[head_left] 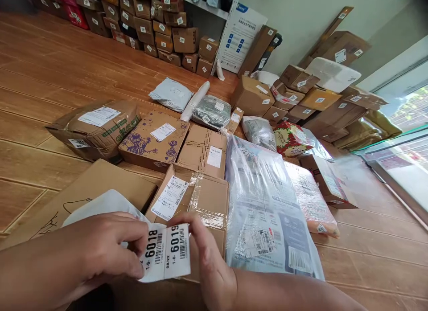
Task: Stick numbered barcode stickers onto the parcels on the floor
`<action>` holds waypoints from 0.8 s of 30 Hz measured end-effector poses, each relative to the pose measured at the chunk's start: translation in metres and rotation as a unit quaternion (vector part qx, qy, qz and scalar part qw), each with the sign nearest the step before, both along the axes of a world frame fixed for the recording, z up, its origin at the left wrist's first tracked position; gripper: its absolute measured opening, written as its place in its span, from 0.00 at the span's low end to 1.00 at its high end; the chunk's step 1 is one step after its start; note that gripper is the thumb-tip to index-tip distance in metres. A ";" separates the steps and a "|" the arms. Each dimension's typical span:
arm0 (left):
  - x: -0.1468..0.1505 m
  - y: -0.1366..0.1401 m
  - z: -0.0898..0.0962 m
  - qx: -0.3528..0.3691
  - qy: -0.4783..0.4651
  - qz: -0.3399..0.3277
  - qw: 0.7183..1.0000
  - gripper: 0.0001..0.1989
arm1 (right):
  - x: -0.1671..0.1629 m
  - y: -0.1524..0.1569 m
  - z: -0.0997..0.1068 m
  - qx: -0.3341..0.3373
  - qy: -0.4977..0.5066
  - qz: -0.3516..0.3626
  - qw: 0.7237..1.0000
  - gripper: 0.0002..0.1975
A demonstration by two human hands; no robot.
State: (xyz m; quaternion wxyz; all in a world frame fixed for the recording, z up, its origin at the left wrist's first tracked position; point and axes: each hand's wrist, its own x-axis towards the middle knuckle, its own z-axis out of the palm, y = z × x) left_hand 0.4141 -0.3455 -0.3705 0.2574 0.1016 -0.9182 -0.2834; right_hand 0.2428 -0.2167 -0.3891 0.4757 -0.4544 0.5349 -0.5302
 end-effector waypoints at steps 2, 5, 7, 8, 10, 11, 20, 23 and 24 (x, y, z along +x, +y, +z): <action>-0.001 -0.012 -0.003 -0.040 -0.054 -0.116 0.991 0.15 | -0.003 -0.003 0.000 0.024 0.058 -0.046 0.997 0.34; 0.001 -0.024 -0.008 -0.060 -0.072 -0.166 0.982 0.13 | -0.006 -0.010 -0.001 0.044 0.150 0.052 0.986 0.32; 0.003 -0.028 -0.010 -0.058 -0.056 -0.142 0.987 0.13 | 0.000 -0.013 -0.005 0.083 0.112 0.130 0.982 0.23; 0.004 -0.030 -0.011 -0.059 -0.046 -0.124 0.989 0.14 | 0.004 -0.013 -0.009 0.101 0.075 0.145 0.981 0.18; 0.008 -0.035 -0.014 -0.081 -0.017 -0.102 0.991 0.11 | 0.014 -0.012 -0.017 0.120 -0.007 0.128 0.984 0.14; 0.010 -0.038 -0.016 -0.087 0.001 -0.076 0.993 0.09 | 0.019 -0.012 -0.022 0.126 -0.050 0.110 0.985 0.14; 0.019 -0.033 -0.038 0.112 0.049 0.056 0.991 0.14 | 0.028 -0.017 -0.037 0.149 -0.169 -0.022 0.974 0.22; 0.013 -0.023 -0.036 0.288 -0.052 0.067 0.954 0.10 | 0.030 -0.017 -0.037 0.155 -0.173 -0.049 0.971 0.23; 0.012 -0.021 -0.036 0.361 -0.091 0.081 0.925 0.14 | 0.030 -0.018 -0.036 0.156 -0.184 -0.057 0.969 0.24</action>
